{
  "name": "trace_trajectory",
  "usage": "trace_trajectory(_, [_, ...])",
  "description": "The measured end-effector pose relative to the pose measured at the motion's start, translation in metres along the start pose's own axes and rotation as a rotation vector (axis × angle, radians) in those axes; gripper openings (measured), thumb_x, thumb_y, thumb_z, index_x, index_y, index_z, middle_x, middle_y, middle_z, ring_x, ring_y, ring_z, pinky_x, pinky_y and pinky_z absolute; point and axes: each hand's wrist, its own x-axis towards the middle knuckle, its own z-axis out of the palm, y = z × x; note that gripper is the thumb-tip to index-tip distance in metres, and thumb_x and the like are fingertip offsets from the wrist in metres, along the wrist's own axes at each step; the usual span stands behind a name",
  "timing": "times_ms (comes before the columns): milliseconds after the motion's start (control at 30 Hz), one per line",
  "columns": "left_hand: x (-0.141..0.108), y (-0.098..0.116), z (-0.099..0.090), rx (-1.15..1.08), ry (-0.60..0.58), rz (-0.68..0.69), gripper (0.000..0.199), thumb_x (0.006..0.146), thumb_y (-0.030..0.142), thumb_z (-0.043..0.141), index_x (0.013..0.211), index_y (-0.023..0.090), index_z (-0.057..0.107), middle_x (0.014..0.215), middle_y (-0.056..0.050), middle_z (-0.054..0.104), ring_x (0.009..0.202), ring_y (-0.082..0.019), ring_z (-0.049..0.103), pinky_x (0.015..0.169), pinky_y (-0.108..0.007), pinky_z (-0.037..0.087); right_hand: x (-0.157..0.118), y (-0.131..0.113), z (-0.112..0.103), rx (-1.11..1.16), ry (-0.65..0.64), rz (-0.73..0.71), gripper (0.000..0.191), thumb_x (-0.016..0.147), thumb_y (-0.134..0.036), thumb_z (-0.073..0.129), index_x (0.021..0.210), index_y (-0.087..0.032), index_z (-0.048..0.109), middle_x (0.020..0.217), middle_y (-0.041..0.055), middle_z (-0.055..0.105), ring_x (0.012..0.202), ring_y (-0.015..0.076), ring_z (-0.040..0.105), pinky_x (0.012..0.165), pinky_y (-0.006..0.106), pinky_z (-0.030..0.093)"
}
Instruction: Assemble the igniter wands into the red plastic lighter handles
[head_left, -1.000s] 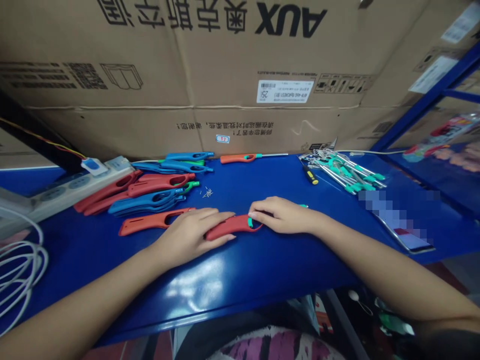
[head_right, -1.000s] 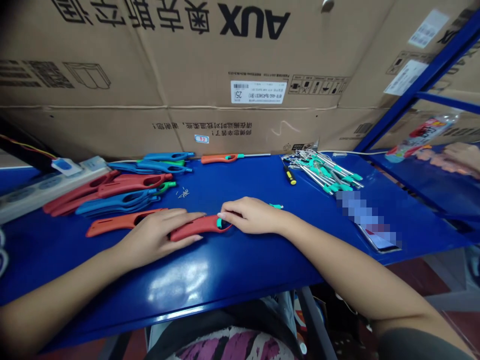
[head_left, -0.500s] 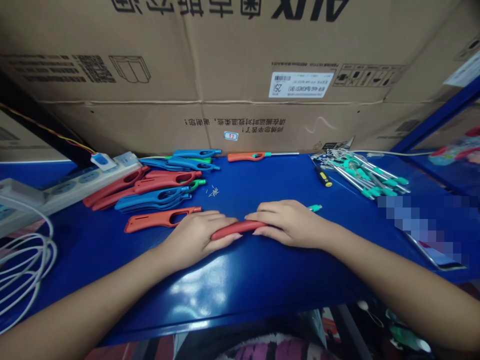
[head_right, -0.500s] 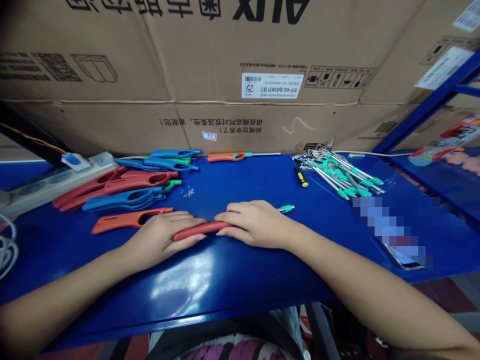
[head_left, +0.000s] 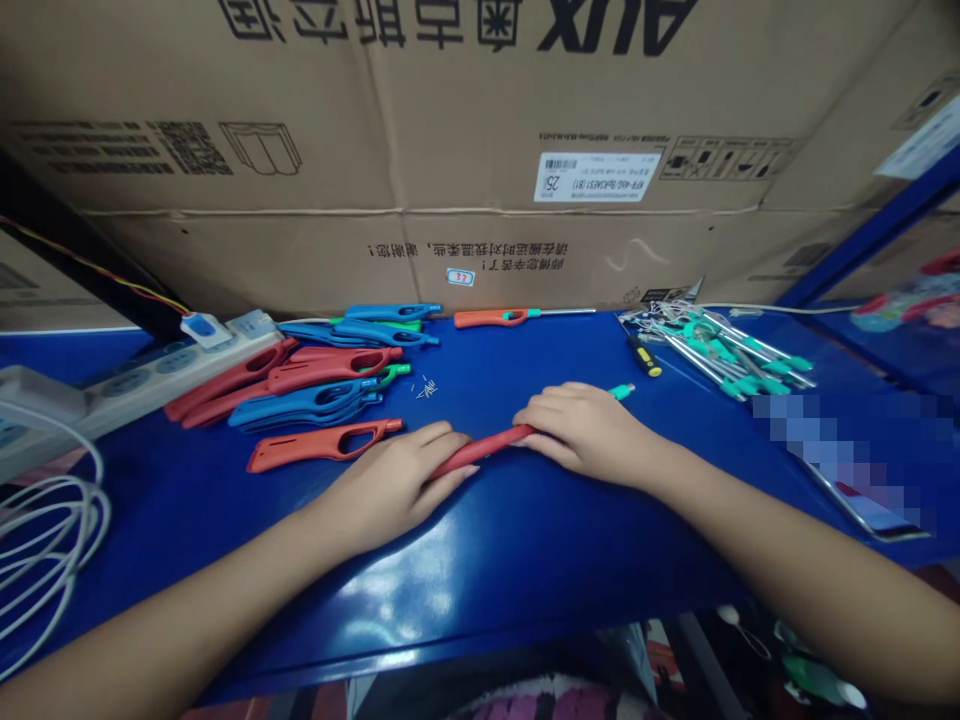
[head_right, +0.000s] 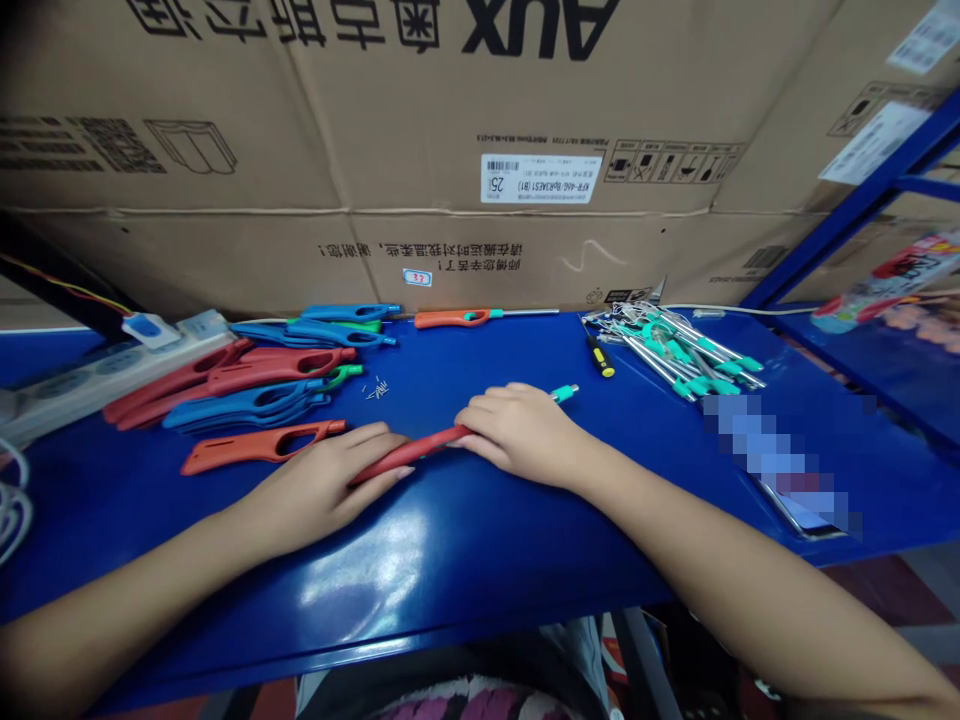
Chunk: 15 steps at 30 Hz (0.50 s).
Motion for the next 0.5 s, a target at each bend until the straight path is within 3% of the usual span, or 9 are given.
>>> trace_trajectory(100, [0.001, -0.004, -0.001, 0.006, 0.025, -0.022, 0.030, 0.105, 0.042, 0.043, 0.111, 0.020, 0.062, 0.101, -0.005, 0.062, 0.085, -0.020, 0.063, 0.076, -0.030, 0.047, -0.004, 0.020, -0.006, -0.039, 0.049, 0.015, 0.035, 0.097, -0.049, 0.058, 0.117, -0.021, 0.065, 0.113, 0.0090, 0.069, 0.107, 0.0265, 0.061, 0.100, 0.043, 0.037])
trace_trajectory(167, [0.001, -0.008, -0.001, -0.027, 0.054, -0.036, 0.029, 0.105, 0.041, 0.043, 0.109, 0.020, 0.063, 0.099, -0.004, 0.061, 0.084, -0.019, 0.062, 0.075, -0.030, 0.047, -0.009, 0.037, -0.012, -0.122, 0.066, 0.125, 0.037, 0.094, -0.044, 0.064, 0.122, -0.020, 0.062, 0.120, 0.0114, 0.067, 0.115, 0.0309, 0.058, 0.101, 0.047, 0.036])
trace_trajectory(233, [0.002, -0.010, -0.002, -0.089, 0.085, -0.049, 0.028, 0.105, 0.041, 0.044, 0.106, 0.020, 0.063, 0.096, -0.004, 0.061, 0.084, -0.019, 0.062, 0.075, -0.029, 0.046, -0.015, 0.053, -0.016, -0.187, 0.066, 0.241, 0.036, 0.091, -0.041, 0.067, 0.120, -0.019, 0.062, 0.119, 0.0123, 0.067, 0.112, 0.0336, 0.059, 0.095, 0.047, 0.039])
trace_trajectory(300, [0.003, -0.011, -0.002, -0.137, 0.106, -0.057, 0.028, 0.105, 0.041, 0.045, 0.104, 0.020, 0.063, 0.095, -0.003, 0.061, 0.085, -0.019, 0.062, 0.076, -0.029, 0.046, -0.019, 0.067, -0.020, -0.173, 0.072, 0.269, 0.024, 0.091, -0.033, 0.065, 0.110, -0.020, 0.062, 0.113, 0.0100, 0.069, 0.107, 0.0316, 0.061, 0.096, 0.046, 0.039])
trace_trajectory(400, [0.005, -0.010, -0.002, -0.141, 0.116, -0.060, 0.027, 0.105, 0.040, 0.045, 0.108, 0.020, 0.063, 0.098, -0.004, 0.061, 0.087, -0.019, 0.062, 0.078, -0.030, 0.047, -0.022, 0.078, -0.022, -0.124, 0.110, 0.278, 0.007, 0.088, -0.021, 0.060, 0.095, -0.020, 0.062, 0.098, 0.0075, 0.071, 0.096, 0.0277, 0.063, 0.094, 0.044, 0.040])
trace_trajectory(500, [0.005, -0.011, -0.001, -0.100, 0.103, -0.038, 0.028, 0.105, 0.040, 0.044, 0.112, 0.020, 0.063, 0.100, -0.005, 0.061, 0.088, -0.019, 0.062, 0.079, -0.031, 0.048, -0.018, 0.073, -0.023, -0.055, 0.118, 0.214, 0.005, 0.088, -0.019, 0.060, 0.092, -0.020, 0.064, 0.093, 0.0069, 0.071, 0.093, 0.0257, 0.064, 0.097, 0.045, 0.039])
